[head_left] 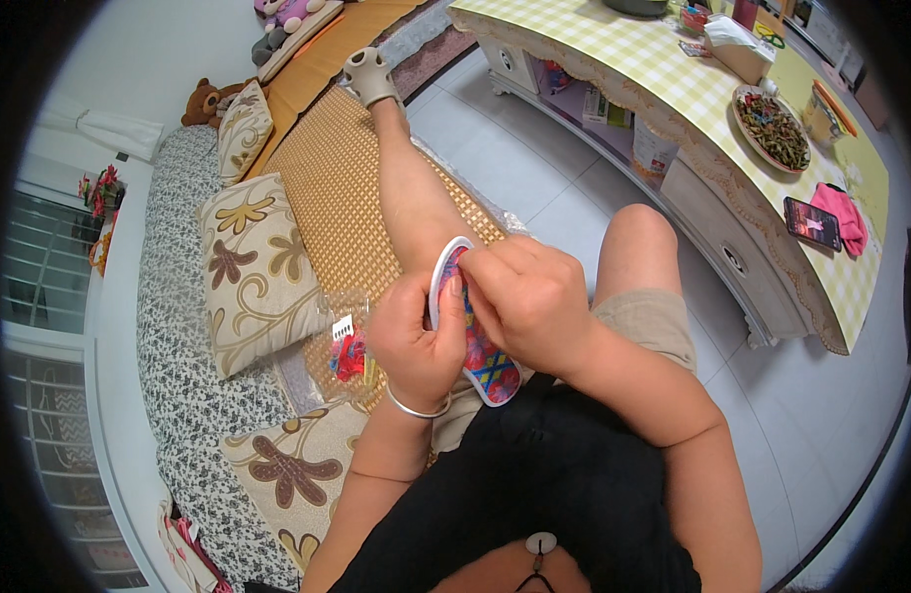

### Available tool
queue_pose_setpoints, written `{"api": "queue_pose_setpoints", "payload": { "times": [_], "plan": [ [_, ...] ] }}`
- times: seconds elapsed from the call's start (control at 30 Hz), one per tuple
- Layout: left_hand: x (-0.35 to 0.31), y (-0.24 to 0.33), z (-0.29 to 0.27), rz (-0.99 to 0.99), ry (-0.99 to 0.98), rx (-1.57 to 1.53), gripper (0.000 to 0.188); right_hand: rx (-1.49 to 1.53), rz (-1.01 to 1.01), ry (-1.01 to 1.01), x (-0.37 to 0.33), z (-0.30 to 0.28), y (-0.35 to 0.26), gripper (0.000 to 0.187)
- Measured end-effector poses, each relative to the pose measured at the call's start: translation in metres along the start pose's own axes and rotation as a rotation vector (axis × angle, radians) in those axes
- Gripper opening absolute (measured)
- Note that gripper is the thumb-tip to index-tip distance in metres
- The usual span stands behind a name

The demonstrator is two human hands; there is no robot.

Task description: The person sews a colorful decorative pattern onto a shoe insole by hand with a needle and pink thread.

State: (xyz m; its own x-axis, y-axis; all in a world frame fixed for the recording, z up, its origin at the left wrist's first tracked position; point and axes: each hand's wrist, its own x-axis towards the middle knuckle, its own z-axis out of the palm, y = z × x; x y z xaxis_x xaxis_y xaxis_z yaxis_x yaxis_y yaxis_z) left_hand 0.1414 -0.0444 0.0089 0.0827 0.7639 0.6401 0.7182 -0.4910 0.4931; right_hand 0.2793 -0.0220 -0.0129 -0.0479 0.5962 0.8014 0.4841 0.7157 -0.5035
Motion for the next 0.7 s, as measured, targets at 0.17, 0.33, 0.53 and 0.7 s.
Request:
{"api": "queue_pose_setpoints", "payload": {
  "times": [0.17,0.33,0.53,0.7],
  "plan": [
    [0.001,-0.002,-0.002,-0.060,-0.028,-0.084,0.007,0.001,0.094,-0.023,-0.006,-0.014,-0.001,0.015],
    [-0.002,-0.006,-0.004,-0.168,-0.054,-0.264,0.008,0.097,0.071,0.014,-0.003,-0.008,0.003,0.016],
    [0.002,-0.016,-0.013,-0.473,-0.241,-1.036,0.009,1.119,0.833,-0.112,-0.006,-0.013,0.015,0.013],
    [-0.003,-0.018,-0.003,-0.520,-0.310,-1.153,0.009,1.795,1.238,-0.079,-0.022,0.000,0.011,0.011]
  ]
}}
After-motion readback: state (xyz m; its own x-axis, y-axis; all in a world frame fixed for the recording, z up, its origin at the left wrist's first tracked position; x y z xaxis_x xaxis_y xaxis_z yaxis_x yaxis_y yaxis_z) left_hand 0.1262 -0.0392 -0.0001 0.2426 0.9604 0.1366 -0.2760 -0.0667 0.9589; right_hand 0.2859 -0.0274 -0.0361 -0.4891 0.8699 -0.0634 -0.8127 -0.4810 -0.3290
